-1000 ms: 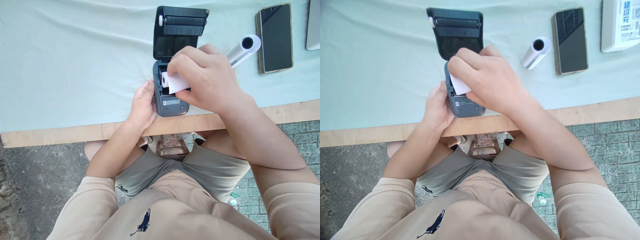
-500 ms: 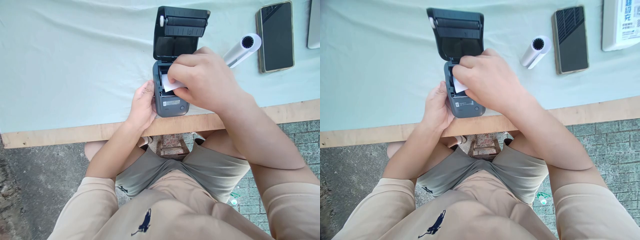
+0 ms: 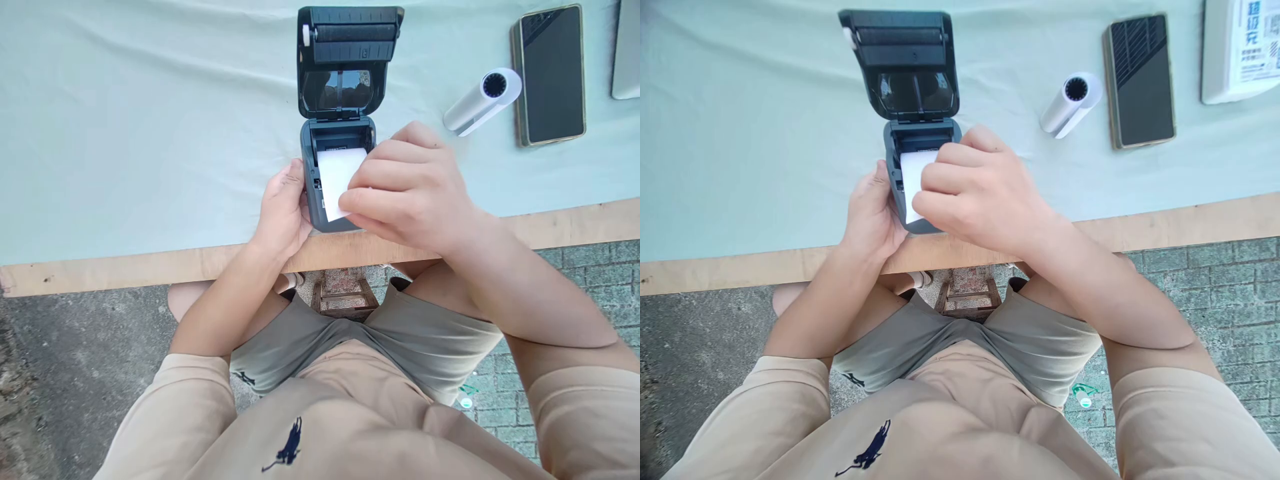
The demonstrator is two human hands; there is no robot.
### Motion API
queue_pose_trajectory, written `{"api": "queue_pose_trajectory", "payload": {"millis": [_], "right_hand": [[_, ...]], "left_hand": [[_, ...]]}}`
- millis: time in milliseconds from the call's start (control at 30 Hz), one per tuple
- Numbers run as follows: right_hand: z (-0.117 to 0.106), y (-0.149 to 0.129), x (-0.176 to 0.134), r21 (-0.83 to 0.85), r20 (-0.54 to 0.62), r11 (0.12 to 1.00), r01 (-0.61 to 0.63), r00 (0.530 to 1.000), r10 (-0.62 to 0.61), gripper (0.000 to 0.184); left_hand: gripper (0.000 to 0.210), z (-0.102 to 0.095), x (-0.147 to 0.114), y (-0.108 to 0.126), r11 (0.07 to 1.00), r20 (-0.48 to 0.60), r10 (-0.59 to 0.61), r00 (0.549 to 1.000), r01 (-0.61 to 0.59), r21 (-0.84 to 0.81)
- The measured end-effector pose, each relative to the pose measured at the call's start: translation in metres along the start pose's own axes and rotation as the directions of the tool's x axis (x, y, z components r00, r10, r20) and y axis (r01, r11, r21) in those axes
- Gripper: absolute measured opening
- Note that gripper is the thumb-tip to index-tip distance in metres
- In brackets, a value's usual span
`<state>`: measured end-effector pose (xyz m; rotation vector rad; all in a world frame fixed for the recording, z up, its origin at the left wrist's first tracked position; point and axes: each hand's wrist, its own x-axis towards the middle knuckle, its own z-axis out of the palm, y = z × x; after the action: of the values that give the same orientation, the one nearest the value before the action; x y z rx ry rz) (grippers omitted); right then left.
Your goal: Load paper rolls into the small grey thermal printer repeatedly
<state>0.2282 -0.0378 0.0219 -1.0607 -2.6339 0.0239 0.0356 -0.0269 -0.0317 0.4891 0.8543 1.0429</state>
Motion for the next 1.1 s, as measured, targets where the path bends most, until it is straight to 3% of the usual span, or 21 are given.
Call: {"api": "queue_pose_trajectory", "payload": {"millis": [167, 433, 567, 767, 833, 933, 1100], "right_hand": [[0.009, 0.003, -0.01, -0.011, -0.141, 0.995, 0.104, 0.984, -0.104, 0.03], [0.009, 0.003, -0.012, -0.026, -0.192, 0.987, 0.16, 0.968, -0.162, 0.023], [0.014, 0.004, -0.01, -0.008, -0.247, 0.986, 0.167, 0.955, -0.164, 0.017], [0.016, 0.004, -0.01, -0.006, -0.251, 0.988, 0.155, 0.956, -0.152, 0.019], [0.017, 0.004, -0.01, -0.001, -0.25, 0.988, 0.151, 0.957, -0.147, 0.019], [0.016, 0.003, -0.01, -0.01, -0.195, 0.994, 0.113, 0.974, -0.113, 0.02], [0.013, 0.0, -0.011, -0.023, -0.13, 0.996, 0.091, 0.987, -0.093, 0.019]], "left_hand": [[0.039, 0.004, -0.004, 0.004, 1.0, -0.048, -0.024, 0.999, 0.024, -0.001], [0.028, -0.002, 0.0, 0.002, 0.993, -0.065, -0.049, 0.997, 0.056, 0.102], [0.034, 0.0, -0.001, 0.003, 0.995, -0.048, -0.051, 0.998, 0.055, 0.082], [0.033, 0.003, -0.002, 0.006, 0.998, -0.076, -0.057, 0.995, 0.06, 0.029], [0.029, 0.001, -0.003, 0.007, 0.995, -0.011, -0.093, 0.996, 0.094, 0.017], [0.015, -0.002, -0.006, 0.008, 0.997, 0.106, -0.056, 0.993, 0.05, 0.061], [0.041, -0.001, -0.007, 0.005, 0.992, 0.116, 0.023, 0.993, -0.037, 0.118]]}}
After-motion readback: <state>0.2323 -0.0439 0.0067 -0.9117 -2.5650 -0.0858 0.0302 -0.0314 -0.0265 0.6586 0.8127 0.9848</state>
